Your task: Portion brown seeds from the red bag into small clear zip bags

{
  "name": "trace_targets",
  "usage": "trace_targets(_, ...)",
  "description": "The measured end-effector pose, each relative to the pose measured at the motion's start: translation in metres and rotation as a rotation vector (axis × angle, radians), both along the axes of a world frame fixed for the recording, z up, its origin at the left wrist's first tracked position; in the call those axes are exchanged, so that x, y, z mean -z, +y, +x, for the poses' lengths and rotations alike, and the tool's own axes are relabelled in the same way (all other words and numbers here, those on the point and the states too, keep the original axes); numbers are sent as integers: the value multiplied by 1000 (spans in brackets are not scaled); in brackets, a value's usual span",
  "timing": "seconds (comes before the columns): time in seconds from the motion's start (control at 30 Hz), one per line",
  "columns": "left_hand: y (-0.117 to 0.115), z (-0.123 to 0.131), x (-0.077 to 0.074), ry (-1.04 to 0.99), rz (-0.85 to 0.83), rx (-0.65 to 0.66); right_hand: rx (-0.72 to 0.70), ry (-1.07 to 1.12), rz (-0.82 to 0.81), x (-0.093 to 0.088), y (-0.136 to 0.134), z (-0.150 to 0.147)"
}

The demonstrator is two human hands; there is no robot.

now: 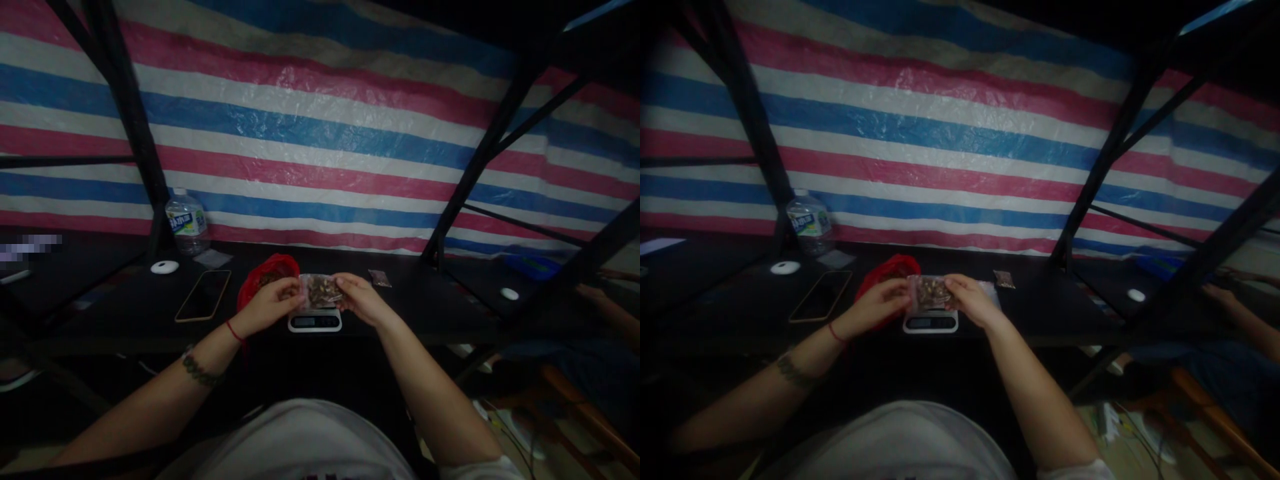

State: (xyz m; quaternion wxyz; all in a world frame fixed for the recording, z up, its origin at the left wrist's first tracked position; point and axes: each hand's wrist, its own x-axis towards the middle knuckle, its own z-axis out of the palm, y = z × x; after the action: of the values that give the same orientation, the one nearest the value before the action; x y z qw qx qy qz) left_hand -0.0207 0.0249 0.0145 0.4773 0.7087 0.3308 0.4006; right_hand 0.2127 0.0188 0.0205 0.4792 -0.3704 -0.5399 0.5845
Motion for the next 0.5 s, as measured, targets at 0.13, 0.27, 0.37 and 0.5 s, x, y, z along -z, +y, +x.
trace_targets(0.13,-5,1,0,-6,-58,60,-77,-49,27,9,-9,-21)
trace_targets(0.27,-8,0,-5,-16,-154,58,-116,-57,22,7,-11,-21)
trace_targets(0.37,-9,0,-6,-77,-182,56,-95,28,-59,6,-12,-21)
trace_targets(0.5,-7,-5,-10,-151,-241,121,-21,-33,-60,9,-9,-22)
